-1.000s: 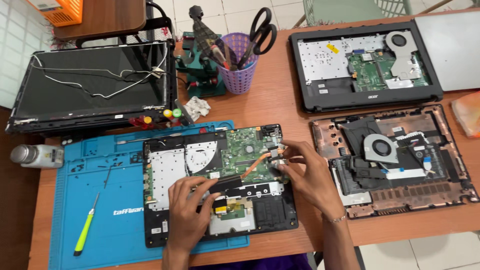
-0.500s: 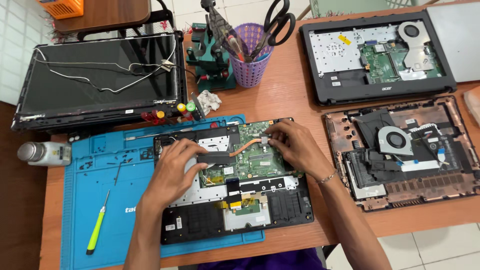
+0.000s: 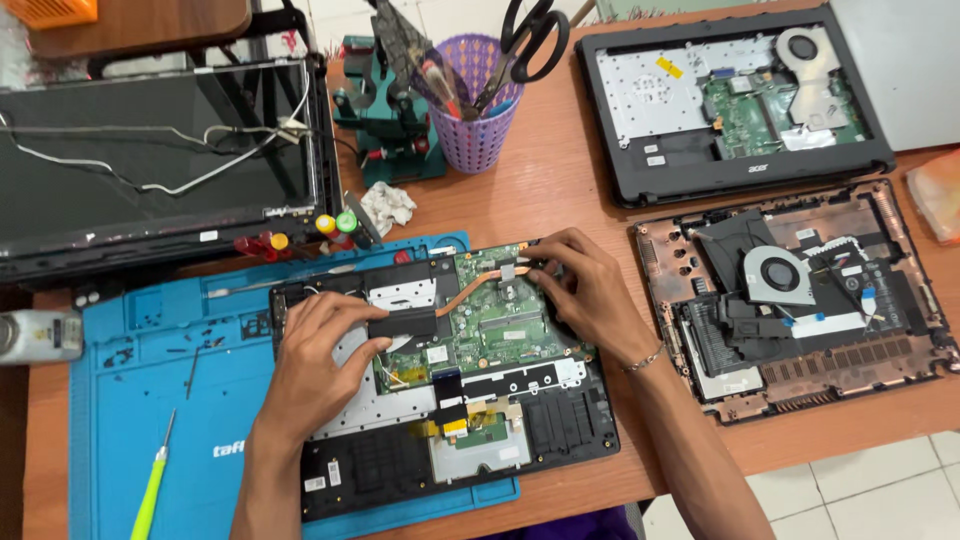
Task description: The person works on the internal components of an open laptop using a small tool to press down on a connector and cable on the motherboard.
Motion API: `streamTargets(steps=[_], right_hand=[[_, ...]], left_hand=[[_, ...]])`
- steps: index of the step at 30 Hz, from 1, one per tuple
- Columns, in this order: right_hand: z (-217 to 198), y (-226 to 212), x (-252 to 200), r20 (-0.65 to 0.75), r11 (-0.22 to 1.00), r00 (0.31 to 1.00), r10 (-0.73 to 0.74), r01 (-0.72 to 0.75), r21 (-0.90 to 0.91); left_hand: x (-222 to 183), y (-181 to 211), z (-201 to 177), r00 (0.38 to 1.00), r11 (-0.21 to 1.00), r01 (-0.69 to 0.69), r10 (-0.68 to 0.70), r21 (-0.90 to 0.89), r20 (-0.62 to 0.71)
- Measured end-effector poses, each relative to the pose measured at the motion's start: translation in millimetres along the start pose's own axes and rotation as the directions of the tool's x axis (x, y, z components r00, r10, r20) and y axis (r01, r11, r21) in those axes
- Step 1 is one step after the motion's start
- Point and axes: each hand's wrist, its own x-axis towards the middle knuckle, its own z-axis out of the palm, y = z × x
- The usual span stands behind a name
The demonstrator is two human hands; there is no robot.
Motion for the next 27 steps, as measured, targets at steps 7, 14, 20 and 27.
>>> streamTargets(steps=[7, 14, 20, 27], right_hand=[[4, 0, 0, -0.114, 0.996, 0.99, -0.086, 0.082, -0.033], [8, 2, 0, -0.137, 0.987, 0.98, -0.141, 0.13, -0.089], [3, -4, 1, -0.097, 0.985, 0.985, -0.142, 0.131, -0.116], [-4, -8, 0, -0.036, 0.981, 0.989, -0.146, 0.14, -0.137]], left_hand=[[0, 6, 2, 0.999, 0.999, -0.029, 0.031, 0.033, -0.042], [-4, 7, 5, 0.996, 0.991, -0.071, 0.077, 0.115, -0.051], [-2, 8, 1, 0.998, 0.991, -0.065, 0.066, 0.115, -0.006], [-5, 6, -1, 0.998, 0.996, -0.049, 0.045, 0.077, 0.045]])
